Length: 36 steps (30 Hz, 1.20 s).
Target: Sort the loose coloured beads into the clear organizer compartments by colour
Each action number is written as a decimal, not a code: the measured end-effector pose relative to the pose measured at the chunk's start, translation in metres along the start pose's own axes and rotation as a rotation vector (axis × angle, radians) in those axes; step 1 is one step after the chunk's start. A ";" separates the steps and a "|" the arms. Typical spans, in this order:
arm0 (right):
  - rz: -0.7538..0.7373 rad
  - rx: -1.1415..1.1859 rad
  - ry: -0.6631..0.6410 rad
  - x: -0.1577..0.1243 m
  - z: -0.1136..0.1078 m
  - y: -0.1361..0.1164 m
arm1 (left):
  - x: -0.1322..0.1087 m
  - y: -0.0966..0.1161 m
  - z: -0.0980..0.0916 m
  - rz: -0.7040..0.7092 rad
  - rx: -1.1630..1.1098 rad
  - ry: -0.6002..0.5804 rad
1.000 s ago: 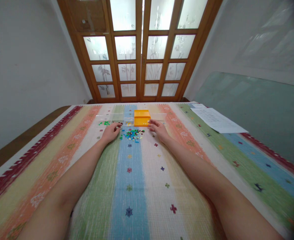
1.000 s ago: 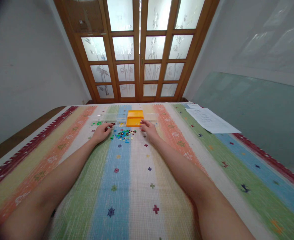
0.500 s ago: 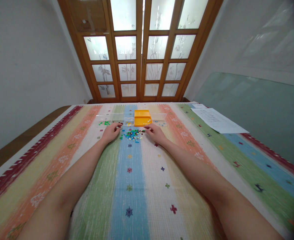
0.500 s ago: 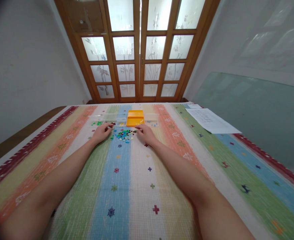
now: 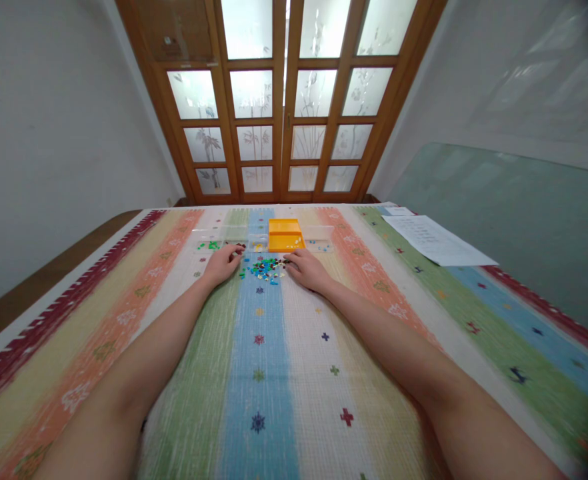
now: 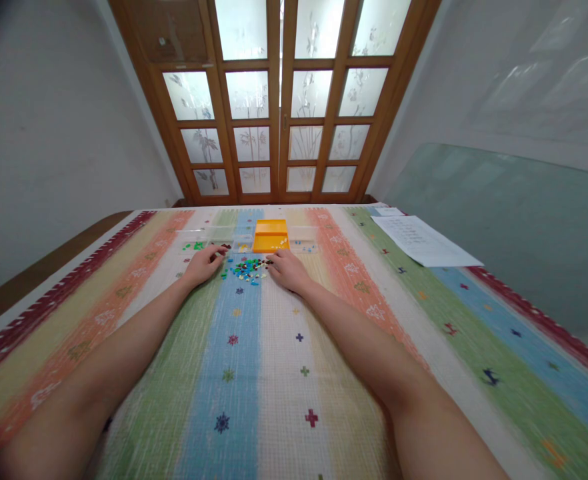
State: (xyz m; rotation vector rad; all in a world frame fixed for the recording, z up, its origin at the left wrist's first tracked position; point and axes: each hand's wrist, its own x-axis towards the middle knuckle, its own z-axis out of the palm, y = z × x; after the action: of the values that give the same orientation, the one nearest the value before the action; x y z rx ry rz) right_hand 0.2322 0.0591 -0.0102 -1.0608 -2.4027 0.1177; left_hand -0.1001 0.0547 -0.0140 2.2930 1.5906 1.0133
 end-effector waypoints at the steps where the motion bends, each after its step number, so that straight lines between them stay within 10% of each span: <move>1: -0.016 -0.010 -0.010 0.000 0.000 -0.001 | 0.000 0.000 0.000 0.003 0.001 0.000; 36: -0.003 0.124 0.065 0.001 0.000 0.001 | 0.000 0.002 -0.001 0.008 0.009 -0.022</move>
State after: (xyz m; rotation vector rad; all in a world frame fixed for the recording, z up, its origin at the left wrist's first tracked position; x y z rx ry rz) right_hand 0.2326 0.0609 -0.0101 -0.9892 -2.3064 0.2249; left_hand -0.0995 0.0533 -0.0124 2.3097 1.5823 0.9810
